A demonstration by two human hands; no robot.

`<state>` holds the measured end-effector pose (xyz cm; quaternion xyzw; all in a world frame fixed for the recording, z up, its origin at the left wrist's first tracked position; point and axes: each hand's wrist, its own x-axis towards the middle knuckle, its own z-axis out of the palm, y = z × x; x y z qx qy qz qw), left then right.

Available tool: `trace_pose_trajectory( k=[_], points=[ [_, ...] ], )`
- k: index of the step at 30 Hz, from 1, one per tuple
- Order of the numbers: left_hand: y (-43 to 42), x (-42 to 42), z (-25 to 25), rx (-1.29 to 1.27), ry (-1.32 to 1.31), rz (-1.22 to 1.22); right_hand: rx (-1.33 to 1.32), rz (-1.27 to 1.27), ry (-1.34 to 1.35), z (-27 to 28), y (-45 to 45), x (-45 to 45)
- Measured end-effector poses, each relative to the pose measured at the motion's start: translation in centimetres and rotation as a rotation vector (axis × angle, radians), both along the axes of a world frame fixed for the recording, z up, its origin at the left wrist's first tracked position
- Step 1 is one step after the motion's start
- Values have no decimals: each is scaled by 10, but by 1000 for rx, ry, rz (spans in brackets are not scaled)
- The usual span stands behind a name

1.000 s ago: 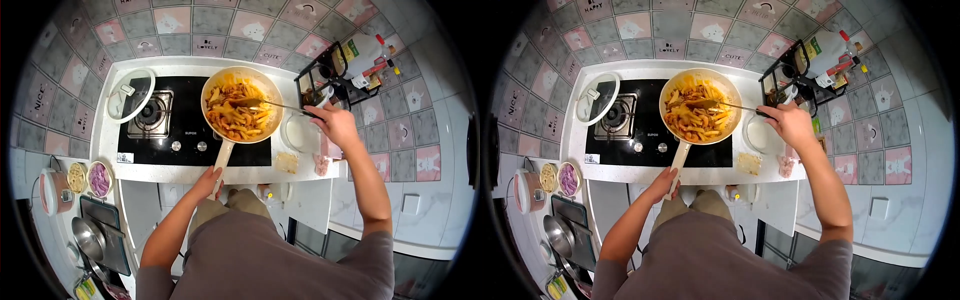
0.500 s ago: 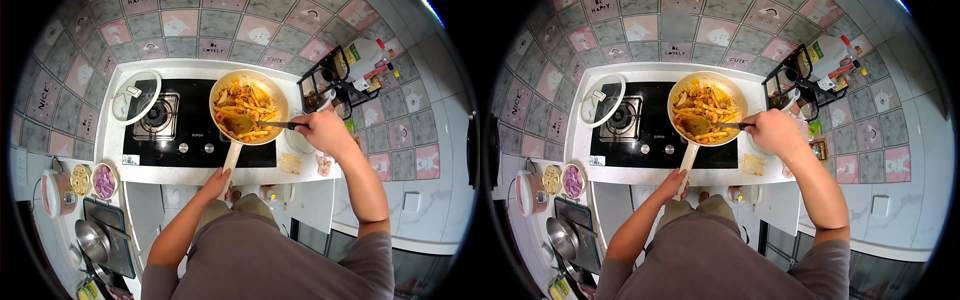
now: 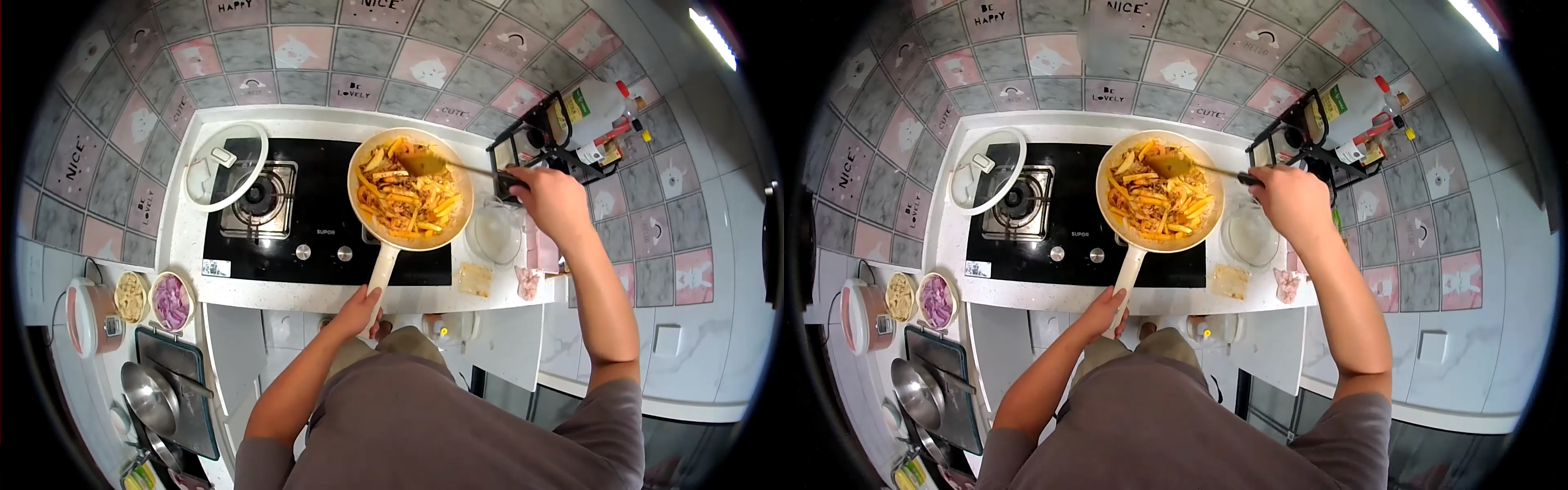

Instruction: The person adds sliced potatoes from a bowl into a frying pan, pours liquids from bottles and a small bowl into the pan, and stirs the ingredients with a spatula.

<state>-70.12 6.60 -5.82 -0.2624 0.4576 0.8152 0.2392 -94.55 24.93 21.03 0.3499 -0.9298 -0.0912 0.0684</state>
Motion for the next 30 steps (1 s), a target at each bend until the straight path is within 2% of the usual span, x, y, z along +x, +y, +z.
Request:
trace_pose_trajectory(
  k=[4,7,10,14,18,21,23,26,30],
  points=[
    [2,0,0,-53,0,-13,30,123,118,-39,-18,-36],
    [2,-1,-2,-53,-2,-7,1,251,106,-68,-30,-41],
    [2,0,0,-44,3,0,91,281,20,-83,-20,-18],
    [3,-1,2,-58,0,1,16,337,-35,-66,7,1],
    [2,0,2,-65,12,-8,-10,260,-22,-2,16,31],
    [2,1,1,-73,9,-4,28,215,-89,23,31,43],
    [3,0,-3,-85,19,-3,56,194,-182,18,38,45],
    [3,1,-3,-71,12,-3,4,117,-136,-36,30,43],
    [0,-1,0,-92,31,-22,2,34,-125,-9,35,33]
  ],
)
